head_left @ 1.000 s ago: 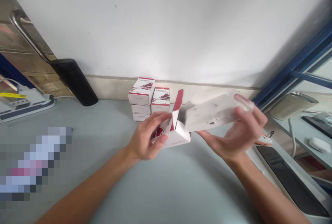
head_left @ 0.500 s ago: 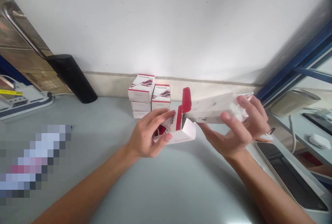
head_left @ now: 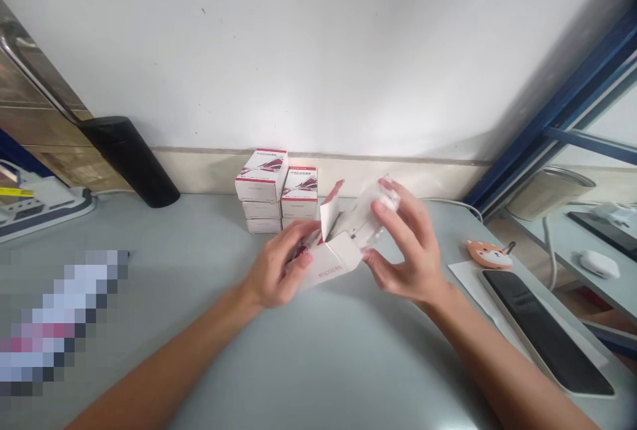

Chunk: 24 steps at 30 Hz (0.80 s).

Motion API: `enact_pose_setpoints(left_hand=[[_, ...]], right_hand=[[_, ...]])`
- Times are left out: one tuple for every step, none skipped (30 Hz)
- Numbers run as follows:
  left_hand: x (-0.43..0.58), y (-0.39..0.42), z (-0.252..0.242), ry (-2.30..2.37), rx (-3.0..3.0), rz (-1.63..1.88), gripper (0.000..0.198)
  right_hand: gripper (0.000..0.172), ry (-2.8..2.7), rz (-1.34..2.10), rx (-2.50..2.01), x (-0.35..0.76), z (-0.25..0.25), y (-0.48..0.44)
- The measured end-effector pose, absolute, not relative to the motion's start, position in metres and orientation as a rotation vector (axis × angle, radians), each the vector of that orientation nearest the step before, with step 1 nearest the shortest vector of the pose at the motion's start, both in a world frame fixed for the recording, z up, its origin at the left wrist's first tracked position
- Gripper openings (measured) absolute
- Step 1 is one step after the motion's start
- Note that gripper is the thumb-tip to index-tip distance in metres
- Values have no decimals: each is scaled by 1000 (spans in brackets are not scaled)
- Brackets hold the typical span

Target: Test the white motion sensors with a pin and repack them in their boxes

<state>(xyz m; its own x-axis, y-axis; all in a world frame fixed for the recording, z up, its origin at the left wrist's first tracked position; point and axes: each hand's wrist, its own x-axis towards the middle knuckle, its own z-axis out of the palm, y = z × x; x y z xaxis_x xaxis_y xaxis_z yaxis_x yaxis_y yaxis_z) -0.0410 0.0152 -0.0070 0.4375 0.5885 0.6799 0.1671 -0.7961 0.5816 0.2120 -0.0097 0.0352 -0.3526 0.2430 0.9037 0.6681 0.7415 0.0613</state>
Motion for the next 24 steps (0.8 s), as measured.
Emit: enact_pose_setpoints(left_hand=[[-38, 12, -7, 660, 2205, 1307, 40], [-35, 9, -8, 693, 2138, 1281, 40], [-32, 6, -8, 730, 2061, 1246, 39], [-29, 4, -9, 756, 1980, 1219, 38], [-27, 1, -9, 771, 1899, 1213, 38], [-24, 0, -10, 773, 1826, 1221, 38], [-23, -1, -11, 769, 1767, 1242, 39], [-22, -1, -12, 767, 1723, 1266, 39], [-21, -1, -13, 766, 1697, 1283, 40], [-20, -1, -14, 766, 1688, 1290, 41], [-20, -2, -14, 764, 1690, 1284, 42], [-20, -2, -15, 755, 1697, 1275, 43], [-20, -2, -15, 745, 1706, 1265, 45], [-20, -2, -15, 739, 1715, 1254, 46], [-20, -2, -15, 740, 1719, 1245, 47], [-20, -2, -15, 750, 1712, 1235, 48], [-20, -1, -15, 767, 1686, 1223, 49], [-21, 1, -15, 786, 1640, 1204, 49], [-22, 3, -16, 802, 1580, 1181, 49], [-23, 6, -16, 809, 1516, 1164, 50], [-25, 10, -16, 809, 1458, 1155, 52], [-26, 13, -15, 810, 1411, 1153, 53], [-28, 17, -14, 813, 1377, 1153, 54], [-29, 19, -12, 822, 1349, 1157, 54]], right_hand=[[71, -1959, -468, -690, 212, 35, -10], [69, -1989, -410, -682, 212, 35, -11], [68, -2014, -353, -673, 211, 34, -12], [67, -2034, -296, -667, 209, 33, -14], [67, -2046, -240, -667, 206, 32, -16], [68, -2052, -188, -673, 202, 30, -18], [69, -2056, -141, -691, 198, 29, -21], [69, -2060, -101, -715, 195, 28, -23], [69, -2065, -69, -745, 191, 27, -26], [69, -2073, -45, -780, 189, 27, -28], [68, -2081, -29, -814, 187, 27, -30], [66, -2086, -28, -842, 187, 28, -31], [64, -2088, -50, -861, 187, 30, -31], [61, -2085, -96, -866, 189, 31, -30], [59, -2072, -162, -859, 191, 33, -29], [55, -2036, -234, -854, 194, 34, -26], [51, -1974, -296, -867, 197, 35, -23], [47, -1900, -332, -912, 202, 35, -18], [42, -1832, -339, -989, 206, 34, -13], [37, -1777, -324, -1095, 211, 31, -8], [33, -1759, -290, -1219, 217, 28, -2], [29, -1789, -254, -1343, 223, 24, 4], [26, -1848, -220, -1464, 230, 19, 10], [26, -1930, -172, -1575, 236, 13, 16]])
